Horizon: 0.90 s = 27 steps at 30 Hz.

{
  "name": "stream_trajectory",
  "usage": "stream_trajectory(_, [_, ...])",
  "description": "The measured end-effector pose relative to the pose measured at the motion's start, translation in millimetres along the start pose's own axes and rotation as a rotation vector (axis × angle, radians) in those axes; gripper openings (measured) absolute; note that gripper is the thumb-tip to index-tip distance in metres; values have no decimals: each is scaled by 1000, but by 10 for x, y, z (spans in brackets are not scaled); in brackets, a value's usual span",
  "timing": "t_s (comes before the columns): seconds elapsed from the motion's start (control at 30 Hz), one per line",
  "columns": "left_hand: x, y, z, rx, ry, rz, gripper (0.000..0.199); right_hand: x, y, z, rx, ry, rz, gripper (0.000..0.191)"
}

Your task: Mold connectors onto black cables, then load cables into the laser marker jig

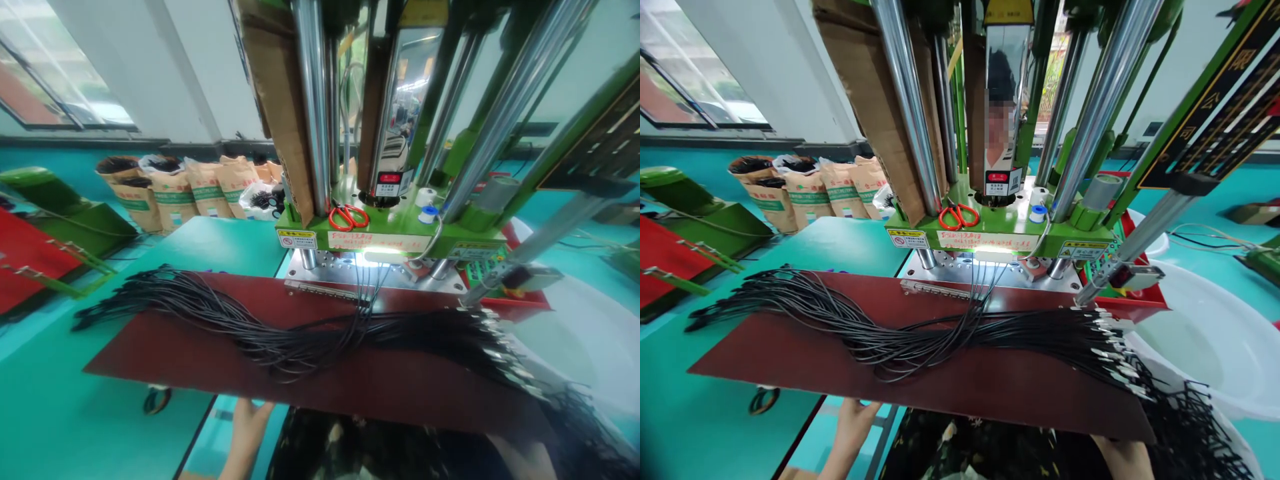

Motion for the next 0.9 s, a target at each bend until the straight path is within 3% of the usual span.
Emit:
stream_trajectory(0.17, [36, -3, 30, 5, -19, -1, 55, 104, 11, -32, -106, -85, -48, 49])
stream_trajectory(0.4, [118, -6, 86, -15, -39, -62, 58, -97, 42, -67, -106, -124, -27, 42])
stream_trajectory(0.53, [216, 47, 88, -106, -54, -171, 64, -101, 47, -118, -249, -30, 3, 34])
stream_trajectory(0.63, [374, 126, 159, -173, -85, -292, 68, -164, 176, -117, -440, 37, 176, 37])
stream_trajectory(0.73, [546, 243, 264, -174, -153, -469, 70, -469, 345, -66, -752, 83, 350, 38])
stream_trajectory(0.8, [602, 317, 329, -170, -191, -606, 70, -864, 364, -75, -961, 165, 267, 40])
stream_trajectory(0.83, [607, 348, 359, -172, -208, -664, 69, -1106, 324, -123, -1024, 230, 178, 40])
stream_trajectory(0.9, [584, 384, 428, -205, -252, -746, 65, -1578, 135, -340, -1017, 361, 52, 32])
Point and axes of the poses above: each hand's wrist, its own z-axis away from the middle knuckle, its own y-axis out of the back of the hand, x = y × z, the point moved 4 cm from there along -z, towards the middle knuckle, and after that the axes turned 12 degrees about y, right-handed, at the moved point
